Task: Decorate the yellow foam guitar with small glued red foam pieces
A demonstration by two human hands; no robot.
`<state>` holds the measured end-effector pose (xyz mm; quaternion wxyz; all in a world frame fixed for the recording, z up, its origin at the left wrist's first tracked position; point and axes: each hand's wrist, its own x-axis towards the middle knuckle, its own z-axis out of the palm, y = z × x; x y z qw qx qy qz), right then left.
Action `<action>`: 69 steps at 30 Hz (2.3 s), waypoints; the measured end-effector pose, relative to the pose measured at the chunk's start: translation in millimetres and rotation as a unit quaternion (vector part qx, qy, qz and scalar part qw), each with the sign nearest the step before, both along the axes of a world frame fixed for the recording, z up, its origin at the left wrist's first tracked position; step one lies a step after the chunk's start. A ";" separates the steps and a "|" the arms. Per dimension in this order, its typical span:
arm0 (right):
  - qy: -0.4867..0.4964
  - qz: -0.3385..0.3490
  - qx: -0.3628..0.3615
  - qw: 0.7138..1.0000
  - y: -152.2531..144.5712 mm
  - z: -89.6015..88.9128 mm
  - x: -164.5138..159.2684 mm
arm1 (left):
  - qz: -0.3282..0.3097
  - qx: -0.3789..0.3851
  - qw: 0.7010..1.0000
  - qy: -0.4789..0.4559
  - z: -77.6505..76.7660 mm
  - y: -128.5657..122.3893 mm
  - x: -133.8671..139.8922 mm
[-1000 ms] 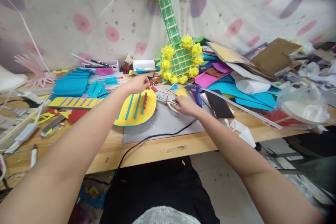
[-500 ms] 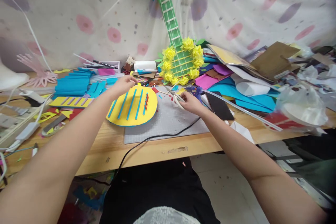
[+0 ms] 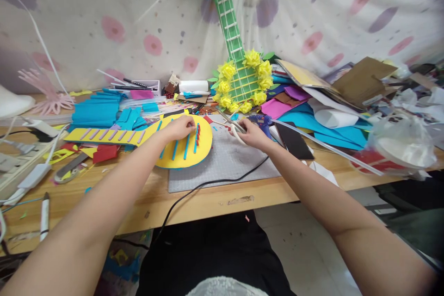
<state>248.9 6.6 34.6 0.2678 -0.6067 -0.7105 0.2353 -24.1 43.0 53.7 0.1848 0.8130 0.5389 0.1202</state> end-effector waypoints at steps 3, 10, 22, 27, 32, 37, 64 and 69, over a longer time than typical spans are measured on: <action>0.008 -0.003 0.009 1.000 4.2 -2.2 0.6 | 0.045 -0.064 0.982 -0.172 4.2 -4.0 -1.6; 0.018 0.003 0.008 1.000 7.4 6.6 -3.6 | 0.181 -0.247 0.807 -0.504 18.0 -6.1 2.1; 0.244 0.026 -0.136 0.960 4.5 4.9 -12.7 | 0.244 -0.154 0.888 -0.359 21.3 -13.7 4.2; 0.243 0.020 -0.148 0.959 8.4 -4.8 -10.4 | 0.115 0.011 0.980 -0.160 17.1 -14.5 -7.7; 0.240 0.022 -0.151 0.959 7.7 -12.9 -9.9 | 0.018 -0.011 1.000 -0.023 17.6 -25.5 -17.7; 0.246 0.011 -0.143 0.958 5.3 -17.9 -11.5 | -0.016 -0.043 0.998 0.032 16.5 -31.7 -14.1; 0.236 0.016 -0.137 0.962 -0.1 -25.2 -0.2 | 0.065 -0.069 0.992 -0.086 25.2 -31.9 -6.7; 0.223 0.013 -0.138 0.965 0.0 -25.9 0.5 | 0.024 -0.060 0.997 0.048 11.2 -31.5 -3.7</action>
